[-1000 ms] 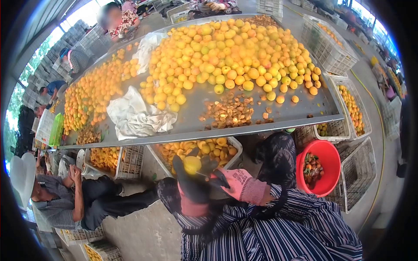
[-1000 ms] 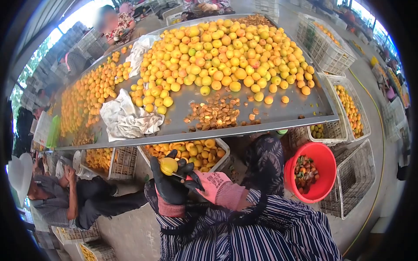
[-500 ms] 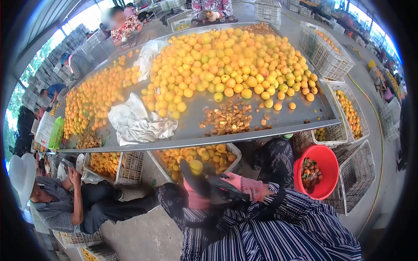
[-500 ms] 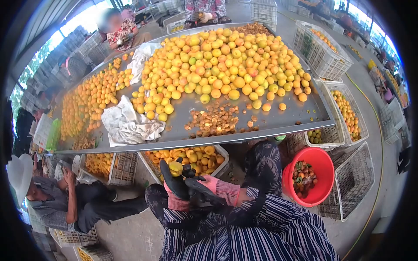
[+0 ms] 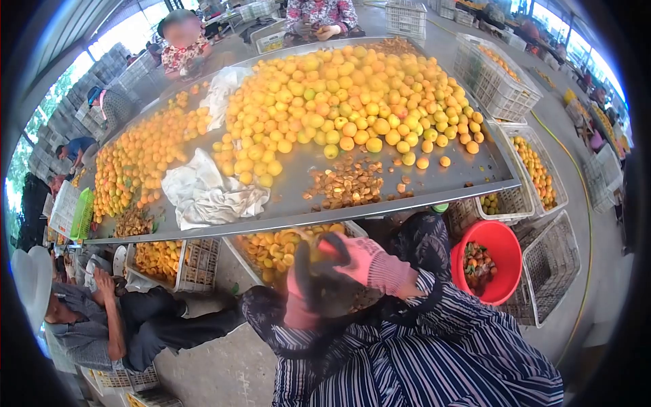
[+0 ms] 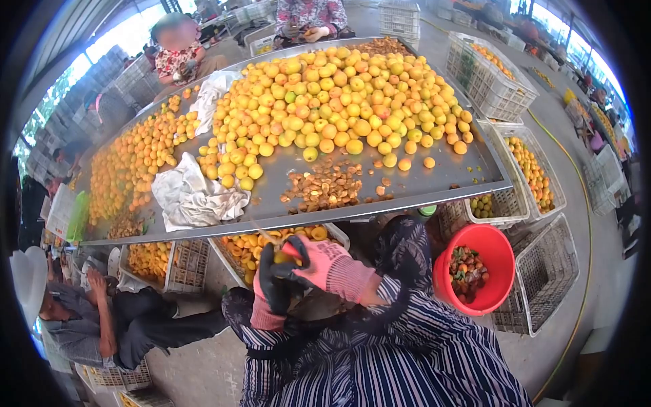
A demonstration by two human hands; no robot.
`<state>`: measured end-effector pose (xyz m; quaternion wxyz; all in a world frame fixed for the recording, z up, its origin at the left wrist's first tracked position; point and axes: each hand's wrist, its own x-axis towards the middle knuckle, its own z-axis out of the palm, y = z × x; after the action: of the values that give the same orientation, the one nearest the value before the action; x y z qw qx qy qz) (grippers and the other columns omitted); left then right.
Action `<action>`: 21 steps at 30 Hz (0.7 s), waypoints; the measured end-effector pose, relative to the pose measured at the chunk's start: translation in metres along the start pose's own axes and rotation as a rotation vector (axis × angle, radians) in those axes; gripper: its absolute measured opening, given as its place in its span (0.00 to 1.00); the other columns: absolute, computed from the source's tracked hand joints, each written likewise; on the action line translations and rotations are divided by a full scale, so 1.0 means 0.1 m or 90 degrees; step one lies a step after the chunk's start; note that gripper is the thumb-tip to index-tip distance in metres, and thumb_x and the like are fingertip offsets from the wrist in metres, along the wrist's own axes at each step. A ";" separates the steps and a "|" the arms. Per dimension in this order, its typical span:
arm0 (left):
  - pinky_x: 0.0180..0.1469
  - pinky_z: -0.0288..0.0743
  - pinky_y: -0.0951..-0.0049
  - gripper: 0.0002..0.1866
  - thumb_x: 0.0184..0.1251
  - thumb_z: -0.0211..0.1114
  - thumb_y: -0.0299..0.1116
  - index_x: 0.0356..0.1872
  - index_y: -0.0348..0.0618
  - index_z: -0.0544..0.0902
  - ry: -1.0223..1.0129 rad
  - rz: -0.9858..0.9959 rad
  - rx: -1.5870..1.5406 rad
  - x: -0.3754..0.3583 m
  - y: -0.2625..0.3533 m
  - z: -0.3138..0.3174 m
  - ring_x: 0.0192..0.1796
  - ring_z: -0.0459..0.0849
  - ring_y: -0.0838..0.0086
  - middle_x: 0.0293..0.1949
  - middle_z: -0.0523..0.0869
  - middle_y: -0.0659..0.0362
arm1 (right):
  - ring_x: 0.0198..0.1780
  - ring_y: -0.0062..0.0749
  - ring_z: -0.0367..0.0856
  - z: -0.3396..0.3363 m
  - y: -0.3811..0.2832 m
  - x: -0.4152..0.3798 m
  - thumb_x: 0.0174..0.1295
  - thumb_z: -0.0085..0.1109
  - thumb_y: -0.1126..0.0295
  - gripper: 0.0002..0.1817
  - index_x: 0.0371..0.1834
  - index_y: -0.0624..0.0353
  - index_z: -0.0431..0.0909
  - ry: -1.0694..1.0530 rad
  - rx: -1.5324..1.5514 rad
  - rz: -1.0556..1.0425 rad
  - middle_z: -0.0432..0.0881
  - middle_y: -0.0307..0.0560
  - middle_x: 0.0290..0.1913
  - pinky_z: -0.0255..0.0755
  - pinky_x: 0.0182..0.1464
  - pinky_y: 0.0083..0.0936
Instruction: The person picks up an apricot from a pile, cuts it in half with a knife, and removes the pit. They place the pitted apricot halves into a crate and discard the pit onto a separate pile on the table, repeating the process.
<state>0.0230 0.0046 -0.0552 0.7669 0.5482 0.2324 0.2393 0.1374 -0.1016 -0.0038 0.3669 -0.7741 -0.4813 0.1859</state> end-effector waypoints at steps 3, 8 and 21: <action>0.36 0.76 0.77 0.24 0.72 0.42 0.49 0.47 0.37 0.75 -0.027 -0.107 -0.053 -0.01 0.10 0.01 0.33 0.82 0.73 0.33 0.82 0.56 | 0.46 0.43 0.78 0.12 0.20 0.01 0.52 0.64 0.63 0.27 0.53 0.62 0.68 -0.030 0.236 -0.032 0.79 0.52 0.43 0.72 0.49 0.31; 0.36 0.77 0.77 0.25 0.70 0.45 0.52 0.48 0.39 0.75 -0.049 -0.325 -0.453 -0.10 0.37 0.11 0.35 0.83 0.71 0.35 0.83 0.57 | 0.47 0.24 0.76 0.31 0.37 -0.08 0.57 0.62 0.70 0.26 0.58 0.62 0.67 -0.175 1.063 0.137 0.77 0.41 0.49 0.72 0.50 0.21; 0.56 0.73 0.64 0.32 0.60 0.52 0.63 0.50 0.43 0.74 0.207 -0.230 -0.503 -0.05 0.19 -0.30 0.51 0.79 0.67 0.47 0.79 0.54 | 0.15 0.19 0.70 0.39 0.35 0.09 0.60 0.59 0.65 0.23 0.60 0.52 0.68 -0.195 0.988 0.268 0.75 0.36 0.21 0.61 0.15 0.15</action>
<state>-0.0015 0.0286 -0.0453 0.9001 0.1200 0.3325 0.2547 0.1375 -0.0881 -0.0554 0.6861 -0.3398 -0.1050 0.6346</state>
